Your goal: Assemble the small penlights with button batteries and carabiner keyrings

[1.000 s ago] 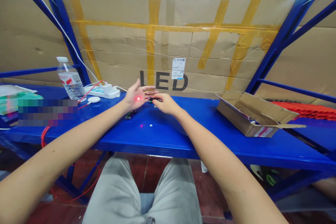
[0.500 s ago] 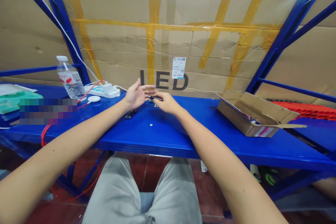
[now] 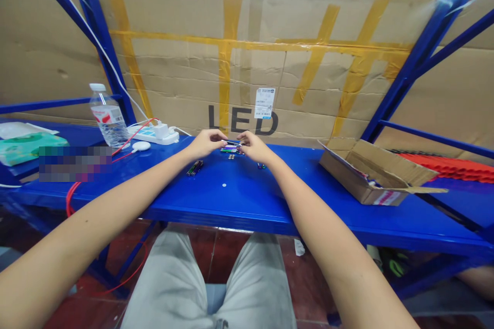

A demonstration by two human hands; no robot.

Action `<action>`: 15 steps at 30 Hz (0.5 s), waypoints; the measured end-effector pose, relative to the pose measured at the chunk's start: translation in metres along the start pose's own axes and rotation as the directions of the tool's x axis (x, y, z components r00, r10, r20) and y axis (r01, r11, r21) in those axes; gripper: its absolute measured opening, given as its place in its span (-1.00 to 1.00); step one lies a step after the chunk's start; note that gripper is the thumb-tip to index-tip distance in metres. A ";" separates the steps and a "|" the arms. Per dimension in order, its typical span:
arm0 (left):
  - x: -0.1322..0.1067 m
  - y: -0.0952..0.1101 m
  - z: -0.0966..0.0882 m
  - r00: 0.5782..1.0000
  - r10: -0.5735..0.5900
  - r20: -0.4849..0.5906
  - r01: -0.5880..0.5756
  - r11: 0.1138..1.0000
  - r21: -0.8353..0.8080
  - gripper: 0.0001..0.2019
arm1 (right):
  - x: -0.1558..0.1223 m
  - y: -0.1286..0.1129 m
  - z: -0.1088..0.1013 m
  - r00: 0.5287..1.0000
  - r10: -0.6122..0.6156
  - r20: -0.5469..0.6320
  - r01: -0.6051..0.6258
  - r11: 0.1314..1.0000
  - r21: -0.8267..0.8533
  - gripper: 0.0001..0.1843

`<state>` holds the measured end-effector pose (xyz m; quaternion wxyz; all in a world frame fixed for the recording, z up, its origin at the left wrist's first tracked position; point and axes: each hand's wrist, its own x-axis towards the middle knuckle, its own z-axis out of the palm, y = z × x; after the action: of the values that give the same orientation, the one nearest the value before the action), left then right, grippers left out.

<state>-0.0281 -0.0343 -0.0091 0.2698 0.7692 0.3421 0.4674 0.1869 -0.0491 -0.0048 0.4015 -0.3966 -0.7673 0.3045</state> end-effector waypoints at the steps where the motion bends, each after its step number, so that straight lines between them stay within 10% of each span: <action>1: 0.001 -0.002 -0.002 1.000 -0.004 -0.009 0.004 1.000 0.018 -0.83 | 0.003 0.002 -0.002 1.000 0.015 -0.023 -0.015 1.000 0.017 -0.76; 15: 0.064 -0.043 -0.014 0.990 -0.142 0.020 0.115 0.869 0.481 -0.88 | 0.075 0.053 -0.007 0.956 0.081 -0.281 -0.156 0.955 -0.254 -0.93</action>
<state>-0.0311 0.0440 -0.0006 0.1111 0.8001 0.4897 0.3283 0.1849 0.0423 -0.0146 0.4237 -0.5314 -0.7152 0.1631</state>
